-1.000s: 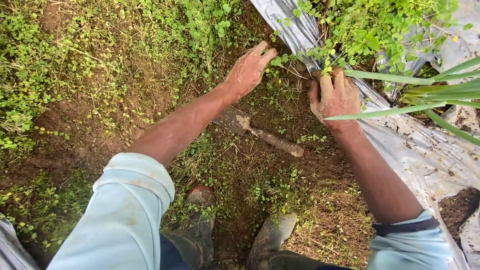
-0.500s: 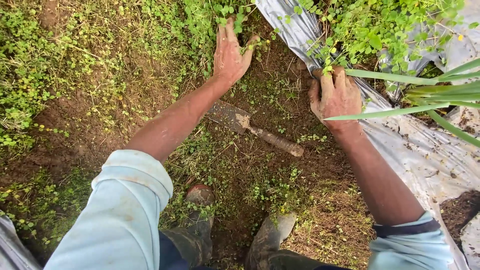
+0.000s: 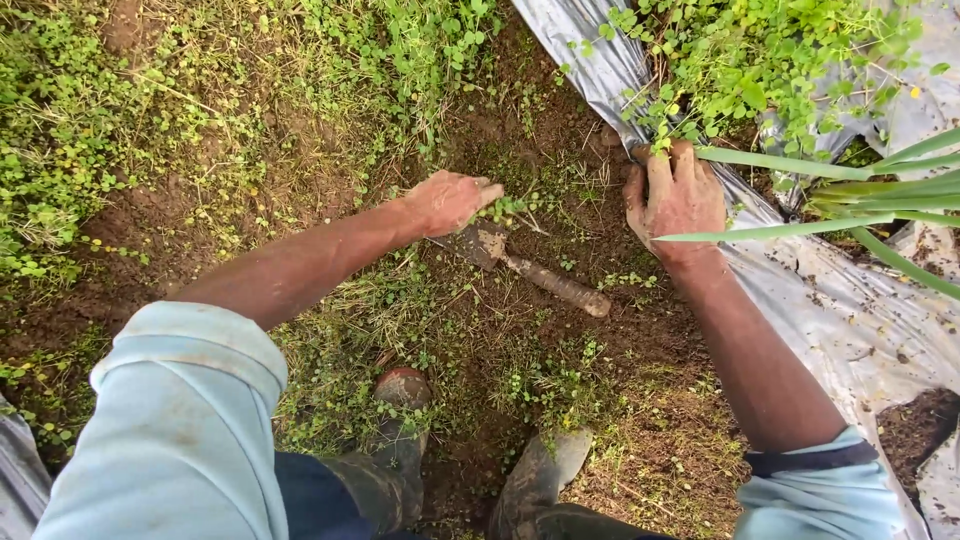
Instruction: Clearing weeds from the soil between crop rows using a hand tool and manual pulling.
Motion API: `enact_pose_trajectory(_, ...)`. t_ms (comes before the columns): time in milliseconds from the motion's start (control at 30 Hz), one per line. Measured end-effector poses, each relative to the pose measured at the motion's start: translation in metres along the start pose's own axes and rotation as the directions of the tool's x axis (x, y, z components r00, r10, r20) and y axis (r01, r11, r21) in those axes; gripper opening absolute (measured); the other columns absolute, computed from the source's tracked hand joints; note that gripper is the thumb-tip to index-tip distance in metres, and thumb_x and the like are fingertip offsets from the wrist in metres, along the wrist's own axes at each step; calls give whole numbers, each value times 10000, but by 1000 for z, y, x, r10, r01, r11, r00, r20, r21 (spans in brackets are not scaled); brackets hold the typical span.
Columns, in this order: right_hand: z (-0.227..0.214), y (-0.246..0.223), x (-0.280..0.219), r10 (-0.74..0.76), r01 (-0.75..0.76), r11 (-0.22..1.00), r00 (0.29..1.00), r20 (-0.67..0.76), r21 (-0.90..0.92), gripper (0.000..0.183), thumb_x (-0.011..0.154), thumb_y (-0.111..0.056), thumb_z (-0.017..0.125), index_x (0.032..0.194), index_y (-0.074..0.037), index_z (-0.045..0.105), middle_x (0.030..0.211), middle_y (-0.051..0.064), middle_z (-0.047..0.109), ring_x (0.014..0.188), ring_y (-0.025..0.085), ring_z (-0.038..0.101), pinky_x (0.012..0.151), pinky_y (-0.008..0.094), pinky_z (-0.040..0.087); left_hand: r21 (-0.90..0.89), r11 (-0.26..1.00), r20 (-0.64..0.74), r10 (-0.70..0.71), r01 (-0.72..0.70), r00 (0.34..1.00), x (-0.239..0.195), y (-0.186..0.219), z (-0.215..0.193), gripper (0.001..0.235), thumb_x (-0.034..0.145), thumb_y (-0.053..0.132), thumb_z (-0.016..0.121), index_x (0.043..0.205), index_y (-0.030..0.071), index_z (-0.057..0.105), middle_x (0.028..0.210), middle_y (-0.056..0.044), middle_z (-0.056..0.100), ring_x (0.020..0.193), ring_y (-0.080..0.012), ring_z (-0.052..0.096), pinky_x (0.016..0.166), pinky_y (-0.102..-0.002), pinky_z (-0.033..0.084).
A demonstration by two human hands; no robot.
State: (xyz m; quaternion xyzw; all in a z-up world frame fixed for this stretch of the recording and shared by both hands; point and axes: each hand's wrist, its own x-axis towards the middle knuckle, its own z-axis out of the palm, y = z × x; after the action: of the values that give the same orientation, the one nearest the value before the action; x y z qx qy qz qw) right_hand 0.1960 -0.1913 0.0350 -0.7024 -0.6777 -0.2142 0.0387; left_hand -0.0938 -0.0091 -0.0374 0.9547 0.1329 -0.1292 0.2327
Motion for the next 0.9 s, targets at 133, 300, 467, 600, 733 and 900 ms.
enact_pose_trajectory(133,-2,-2,-1,5,-5,1000,1000,10,-3,130,1021,-304,622,1050,-177,621,996,85,580,701,181,689,641,317,597,109,993,40,48,-52,998,-14,-10,-14,184,1062,85,391,1178,141,522,1375,-221,615,707,-160,687,442,-237,498)
enact_pose_trajectory(300,-13,-10,6,65,-63,998,990,126,-20,187,1081,-294,576,1157,-124,589,1043,118,567,683,176,582,486,277,491,-5,1000,-313,-26,26,949,31,-32,-50,342,933,-142,486,1264,-67,530,1594,-312,283,1418,-512,372,1162,-592,402)
enact_pose_trajectory(467,-18,-14,10,56,-57,998,994,93,9,158,1085,-263,581,1153,-128,628,1002,117,578,666,177,592,492,293,509,43,967,-450,-205,250,869,92,-62,-62,658,841,-278,390,1455,-46,353,1579,-285,187,1301,-403,436,1053,-512,470)
enact_pose_trajectory(600,-15,-14,12,33,-33,999,999,34,-10,130,1079,-252,608,1108,-128,637,950,104,578,629,157,579,478,278,500,196,827,-256,-475,527,842,108,-96,-57,788,990,-64,470,1622,38,11,1626,-270,311,1497,-391,297,1204,-518,322)
enact_pose_trajectory(733,-11,-11,12,23,-22,998,999,26,-57,129,1080,-280,606,1088,-152,603,965,112,614,620,142,585,454,250,485,205,864,-270,-402,460,875,105,-105,-52,696,1055,14,390,1647,130,43,1641,-202,318,928,-251,615,887,-408,489)
enact_pose_trajectory(900,-8,-10,8,33,-30,999,997,73,-44,138,1080,-276,602,1104,-140,599,939,95,580,621,134,559,462,248,481,432,893,30,125,-126,992,45,-40,-15,503,1055,243,478,1522,84,383,1556,-179,445,1247,-311,585,929,-382,578)
